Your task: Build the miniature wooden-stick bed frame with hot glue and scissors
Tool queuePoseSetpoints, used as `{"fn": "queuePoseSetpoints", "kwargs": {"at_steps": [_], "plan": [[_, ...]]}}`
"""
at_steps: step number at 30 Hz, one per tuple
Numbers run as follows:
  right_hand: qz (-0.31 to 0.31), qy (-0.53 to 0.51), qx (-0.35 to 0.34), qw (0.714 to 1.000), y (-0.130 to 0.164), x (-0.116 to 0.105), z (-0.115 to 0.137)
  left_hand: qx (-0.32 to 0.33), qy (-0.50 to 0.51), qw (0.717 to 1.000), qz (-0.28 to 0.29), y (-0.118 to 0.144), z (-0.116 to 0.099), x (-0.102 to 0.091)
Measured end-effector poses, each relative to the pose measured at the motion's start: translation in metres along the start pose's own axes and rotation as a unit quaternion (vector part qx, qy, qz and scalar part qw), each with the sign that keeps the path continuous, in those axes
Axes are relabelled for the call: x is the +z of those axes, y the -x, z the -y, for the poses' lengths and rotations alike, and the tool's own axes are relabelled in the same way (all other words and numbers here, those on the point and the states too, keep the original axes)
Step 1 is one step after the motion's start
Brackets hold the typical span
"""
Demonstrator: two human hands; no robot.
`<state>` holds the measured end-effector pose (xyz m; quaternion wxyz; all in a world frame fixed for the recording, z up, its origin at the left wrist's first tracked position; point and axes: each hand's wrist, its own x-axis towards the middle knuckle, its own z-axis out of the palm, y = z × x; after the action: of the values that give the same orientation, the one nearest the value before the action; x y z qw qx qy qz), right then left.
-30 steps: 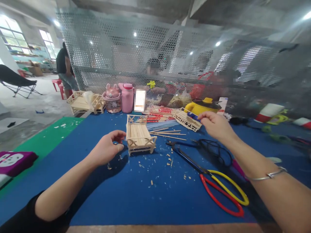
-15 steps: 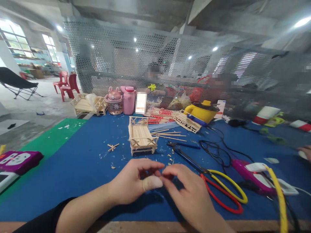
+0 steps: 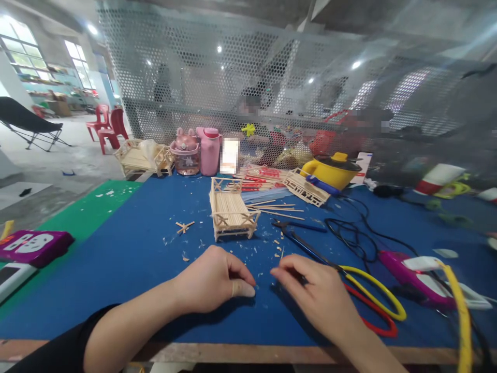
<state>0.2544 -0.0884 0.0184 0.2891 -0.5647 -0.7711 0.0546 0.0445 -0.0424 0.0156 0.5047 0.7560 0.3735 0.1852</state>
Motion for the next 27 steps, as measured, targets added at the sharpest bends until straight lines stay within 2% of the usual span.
{"fn": "queuePoseSetpoints", "kwargs": {"at_steps": [4,6,9,14,17,20,24,27], "plan": [[-0.032,0.034,0.019,0.999,-0.009,-0.015,-0.025,0.000,-0.107,0.994,0.039,0.002,0.001,-0.004],[-0.055,0.082,-0.004,0.995,-0.023,-0.023,-0.044,0.027,-0.169,0.985,0.017,0.002,0.000,-0.005],[-0.093,0.183,-0.042,0.978,-0.059,-0.040,-0.081,0.052,-0.230,0.972,-0.012,0.000,0.001,-0.006],[-0.163,0.266,0.063,0.948,-0.132,-0.069,-0.148,0.071,-0.284,0.956,-0.016,-0.005,0.005,-0.005],[-0.098,0.310,0.147,0.934,-0.161,-0.075,-0.180,0.081,-0.282,0.956,-0.005,-0.007,0.007,-0.004],[-0.023,0.318,0.217,0.923,-0.176,-0.071,-0.203,0.091,-0.273,0.958,0.005,-0.008,0.007,-0.004],[0.030,0.296,0.238,0.925,-0.185,-0.066,-0.218,0.109,-0.241,0.964,0.018,-0.008,0.005,-0.004],[0.028,0.283,0.240,0.928,-0.189,-0.069,-0.220,0.158,-0.217,0.963,0.015,-0.006,0.004,-0.004]]}}
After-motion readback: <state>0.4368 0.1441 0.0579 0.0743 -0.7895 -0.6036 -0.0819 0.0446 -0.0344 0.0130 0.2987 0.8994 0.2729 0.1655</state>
